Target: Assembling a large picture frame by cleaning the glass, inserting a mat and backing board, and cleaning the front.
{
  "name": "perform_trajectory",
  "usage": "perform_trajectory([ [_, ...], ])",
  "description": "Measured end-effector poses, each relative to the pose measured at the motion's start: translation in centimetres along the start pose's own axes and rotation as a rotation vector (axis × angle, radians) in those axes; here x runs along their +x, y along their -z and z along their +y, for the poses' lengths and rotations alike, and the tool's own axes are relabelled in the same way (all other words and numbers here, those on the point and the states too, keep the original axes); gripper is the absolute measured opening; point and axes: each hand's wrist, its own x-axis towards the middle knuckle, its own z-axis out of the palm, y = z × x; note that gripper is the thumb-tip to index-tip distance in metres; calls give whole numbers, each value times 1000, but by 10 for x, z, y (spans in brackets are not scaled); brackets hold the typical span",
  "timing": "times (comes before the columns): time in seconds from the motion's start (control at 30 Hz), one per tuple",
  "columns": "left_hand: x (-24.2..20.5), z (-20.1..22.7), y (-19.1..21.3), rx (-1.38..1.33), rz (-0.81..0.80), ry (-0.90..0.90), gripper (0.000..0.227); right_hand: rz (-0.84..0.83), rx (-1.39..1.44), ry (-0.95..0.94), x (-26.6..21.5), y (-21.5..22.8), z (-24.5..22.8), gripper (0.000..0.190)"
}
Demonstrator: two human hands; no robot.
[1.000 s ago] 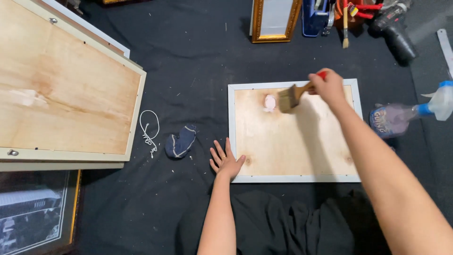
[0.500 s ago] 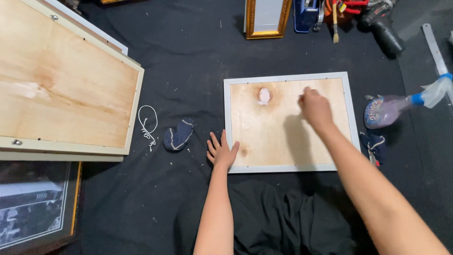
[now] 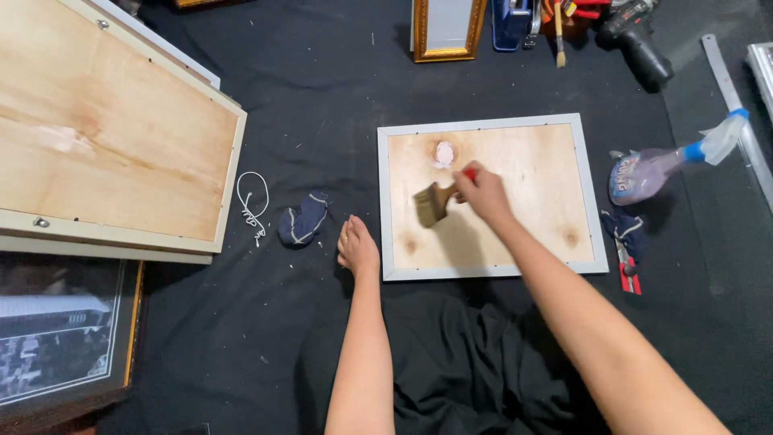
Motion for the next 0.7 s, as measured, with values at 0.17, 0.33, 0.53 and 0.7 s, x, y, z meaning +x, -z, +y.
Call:
perform_trajectory([
  [0.17, -2, 4, -3, 56, -23, -20, 68, 284, -487, -11, -15, 158, 83, 28],
  [0.33, -10, 10, -3, 87, -23, -32, 67, 410, -962, 17, -41, 214, 102, 25],
  [0.53, -21, 12, 4, 79, 11, -37, 67, 182, -893, 161, -56, 73, 56, 17],
  [0.7, -33, 14, 17, -18, 62, -22, 70, -123, -421, 278, -97, -58, -45, 25],
])
